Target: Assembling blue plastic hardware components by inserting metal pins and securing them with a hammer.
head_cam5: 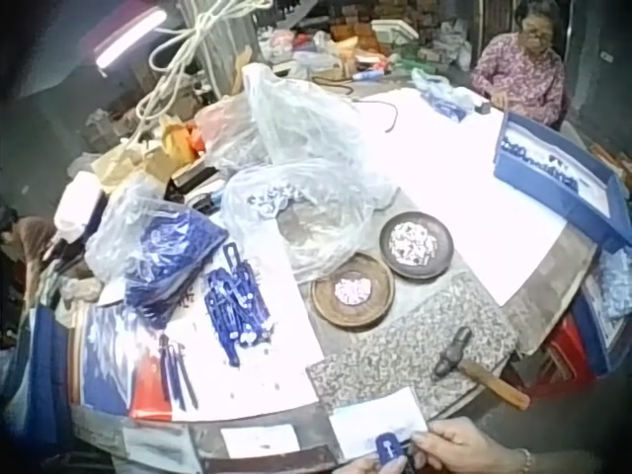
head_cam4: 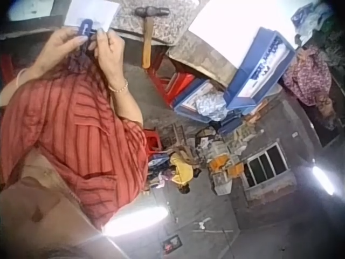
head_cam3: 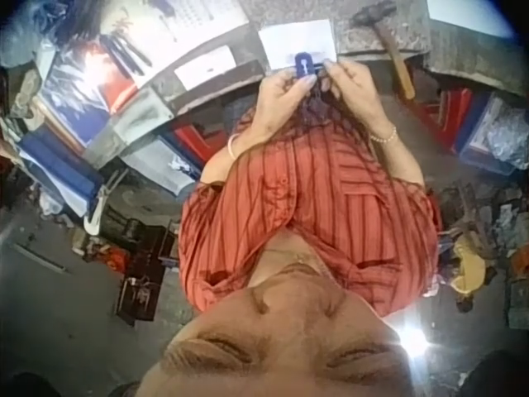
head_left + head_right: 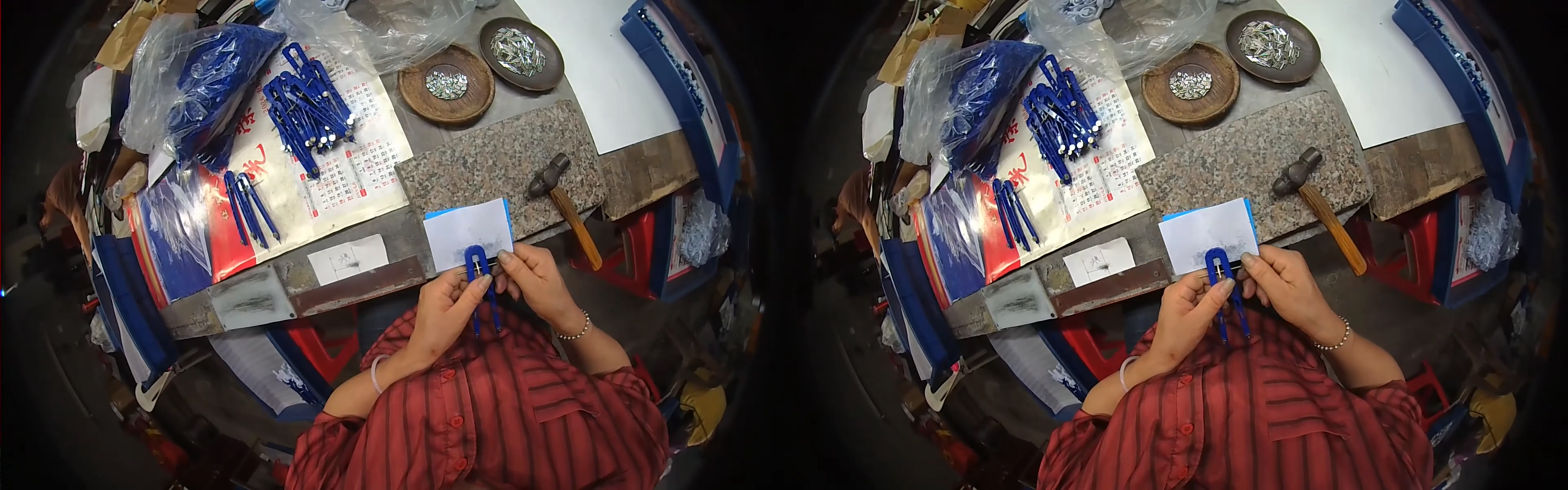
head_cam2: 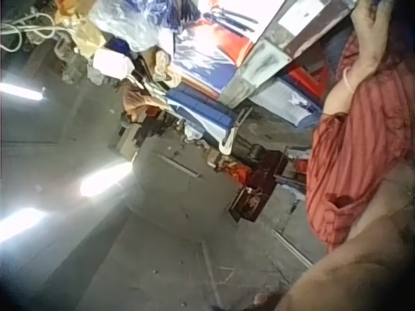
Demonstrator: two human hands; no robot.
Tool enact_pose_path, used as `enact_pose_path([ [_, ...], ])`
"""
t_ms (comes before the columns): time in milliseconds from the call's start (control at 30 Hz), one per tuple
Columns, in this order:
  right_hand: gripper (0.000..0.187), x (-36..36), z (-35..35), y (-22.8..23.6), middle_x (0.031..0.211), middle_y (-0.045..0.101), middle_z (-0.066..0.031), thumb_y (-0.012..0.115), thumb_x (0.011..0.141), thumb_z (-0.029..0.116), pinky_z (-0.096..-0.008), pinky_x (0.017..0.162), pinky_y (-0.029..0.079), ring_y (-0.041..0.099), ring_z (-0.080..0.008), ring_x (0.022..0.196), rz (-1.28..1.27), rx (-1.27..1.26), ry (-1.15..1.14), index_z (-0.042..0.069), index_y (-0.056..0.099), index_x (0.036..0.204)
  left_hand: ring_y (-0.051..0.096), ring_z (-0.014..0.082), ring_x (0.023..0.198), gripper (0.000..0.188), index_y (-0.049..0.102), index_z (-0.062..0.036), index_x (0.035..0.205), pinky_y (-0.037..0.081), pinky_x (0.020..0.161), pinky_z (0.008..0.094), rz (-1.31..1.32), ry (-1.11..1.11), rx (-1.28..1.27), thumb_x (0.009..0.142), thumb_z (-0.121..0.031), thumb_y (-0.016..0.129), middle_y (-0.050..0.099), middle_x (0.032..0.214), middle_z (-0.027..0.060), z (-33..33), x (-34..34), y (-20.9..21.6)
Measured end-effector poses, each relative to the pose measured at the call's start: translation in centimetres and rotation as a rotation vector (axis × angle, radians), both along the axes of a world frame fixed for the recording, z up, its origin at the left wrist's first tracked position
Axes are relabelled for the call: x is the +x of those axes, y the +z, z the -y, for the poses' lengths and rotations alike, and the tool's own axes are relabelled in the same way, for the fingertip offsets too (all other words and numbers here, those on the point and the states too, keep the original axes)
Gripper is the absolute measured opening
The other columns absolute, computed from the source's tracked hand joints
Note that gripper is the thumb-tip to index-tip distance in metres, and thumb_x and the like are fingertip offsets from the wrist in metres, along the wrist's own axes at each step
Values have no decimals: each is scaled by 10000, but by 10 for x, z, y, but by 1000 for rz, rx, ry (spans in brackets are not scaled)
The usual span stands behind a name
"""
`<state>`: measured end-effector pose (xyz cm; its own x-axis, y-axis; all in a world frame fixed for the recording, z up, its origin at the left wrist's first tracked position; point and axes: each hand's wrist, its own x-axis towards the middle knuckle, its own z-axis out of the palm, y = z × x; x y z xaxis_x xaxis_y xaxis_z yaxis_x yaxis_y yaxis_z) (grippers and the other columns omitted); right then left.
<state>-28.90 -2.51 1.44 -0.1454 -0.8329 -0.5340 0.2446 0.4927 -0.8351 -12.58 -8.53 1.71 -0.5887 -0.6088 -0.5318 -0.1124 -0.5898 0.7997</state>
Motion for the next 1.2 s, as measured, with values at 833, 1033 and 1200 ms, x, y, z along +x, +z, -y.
enact_pose_path([
  [833,220,0,-8,14,635,608,-26,555,928,180,-208,418,367,502,-35,493,112,108,342,21,564,776,394,-2,546,185,633,-7,918,313,472,182,2,18,27,905,-190,613,500,606,-65,-1,0,-9],
  [1033,224,1,-6,13,634,603,-20,559,927,178,-223,459,394,514,-42,539,82,88,353,2,575,788,436,3,551,193,635,0,884,340,475,184,5,-1,-8,911,-188,602,534,609,-44,2,-1,-12],
  [1200,213,3,-5,17,652,611,-29,555,925,166,-242,528,433,544,-62,596,107,57,304,-10,589,811,500,15,585,206,630,16,884,387,498,184,12,-7,12,917,-184,591,591,649,-10,2,-3,-5],
])
